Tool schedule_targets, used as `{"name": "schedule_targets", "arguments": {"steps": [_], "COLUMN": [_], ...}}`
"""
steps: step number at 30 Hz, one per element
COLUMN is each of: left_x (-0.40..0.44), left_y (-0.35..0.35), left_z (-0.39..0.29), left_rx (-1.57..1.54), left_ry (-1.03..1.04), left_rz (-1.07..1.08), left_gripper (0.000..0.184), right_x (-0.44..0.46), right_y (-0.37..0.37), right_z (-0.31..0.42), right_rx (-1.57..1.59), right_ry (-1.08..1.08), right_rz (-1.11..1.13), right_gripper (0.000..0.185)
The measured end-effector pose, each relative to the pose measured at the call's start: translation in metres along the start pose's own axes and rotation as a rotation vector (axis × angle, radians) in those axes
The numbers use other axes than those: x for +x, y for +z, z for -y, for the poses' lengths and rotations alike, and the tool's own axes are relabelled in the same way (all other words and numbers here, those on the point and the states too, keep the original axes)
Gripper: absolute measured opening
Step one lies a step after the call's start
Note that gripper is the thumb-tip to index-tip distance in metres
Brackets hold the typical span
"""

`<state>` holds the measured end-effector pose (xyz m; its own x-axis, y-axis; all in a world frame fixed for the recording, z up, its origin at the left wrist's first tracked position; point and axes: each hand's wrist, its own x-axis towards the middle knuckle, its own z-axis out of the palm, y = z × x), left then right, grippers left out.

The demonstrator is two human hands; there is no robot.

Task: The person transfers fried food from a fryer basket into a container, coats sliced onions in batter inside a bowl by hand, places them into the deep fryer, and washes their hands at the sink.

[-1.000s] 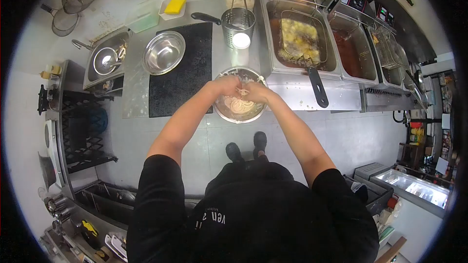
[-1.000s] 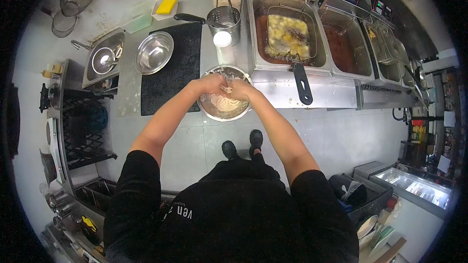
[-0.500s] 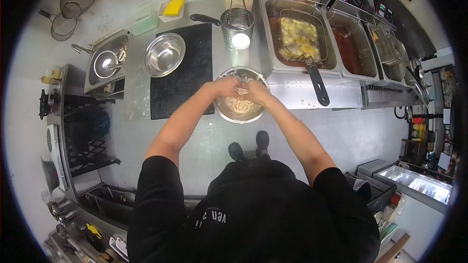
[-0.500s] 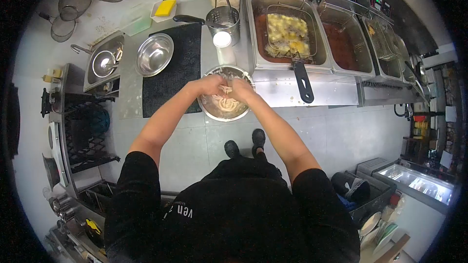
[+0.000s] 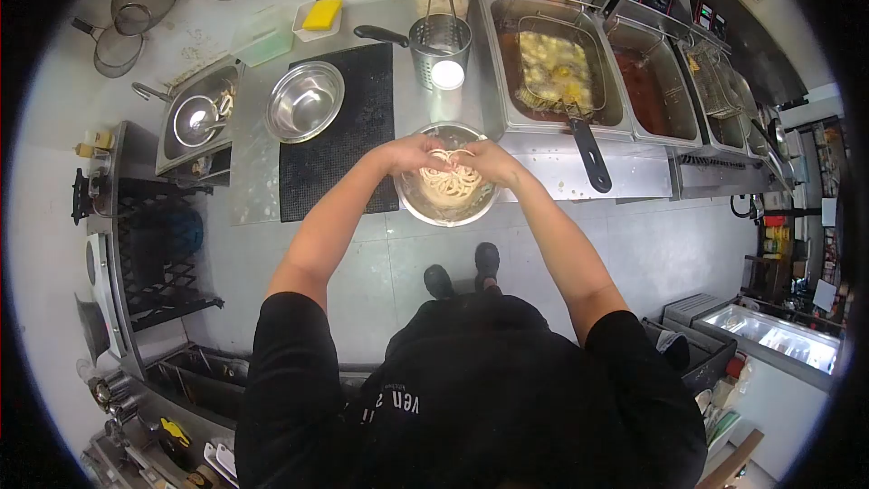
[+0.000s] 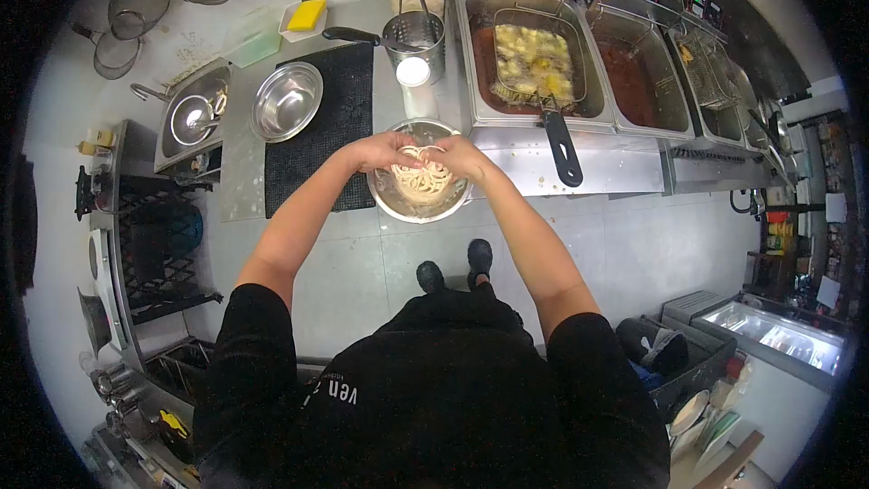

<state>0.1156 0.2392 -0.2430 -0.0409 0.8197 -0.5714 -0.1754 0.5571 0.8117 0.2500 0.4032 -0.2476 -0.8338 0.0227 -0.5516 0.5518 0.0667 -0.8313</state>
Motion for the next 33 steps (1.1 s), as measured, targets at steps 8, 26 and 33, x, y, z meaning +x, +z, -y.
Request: {"name": "schedule_targets", "arguments": {"steps": [8,26,33], "left_x": [-0.016,-0.02,-0.013], "left_y": [0.008,0.011,0.016], "left_z": [-0.011,-0.01,-0.008], "left_rx": [-0.051,-0.237,-0.184], "left_ry": [-0.064,-0.081,-0.119], "left_rz": [0.023,0.001,-0.094], "left_gripper": [0.035,0.028,0.028], "right_x": [-0.023,-0.013,-0.015], "right_y": [-0.005,0.004,0.009], "right_z": [0.014,0.005,0.011], "right_rx": [0.273,0.199,0.07], "right_ry": [0.021,0.082,0.06], "right_rz": [0.246,-0.036,-0.088], "right_gripper": [0.034,0.032,0.031]}}
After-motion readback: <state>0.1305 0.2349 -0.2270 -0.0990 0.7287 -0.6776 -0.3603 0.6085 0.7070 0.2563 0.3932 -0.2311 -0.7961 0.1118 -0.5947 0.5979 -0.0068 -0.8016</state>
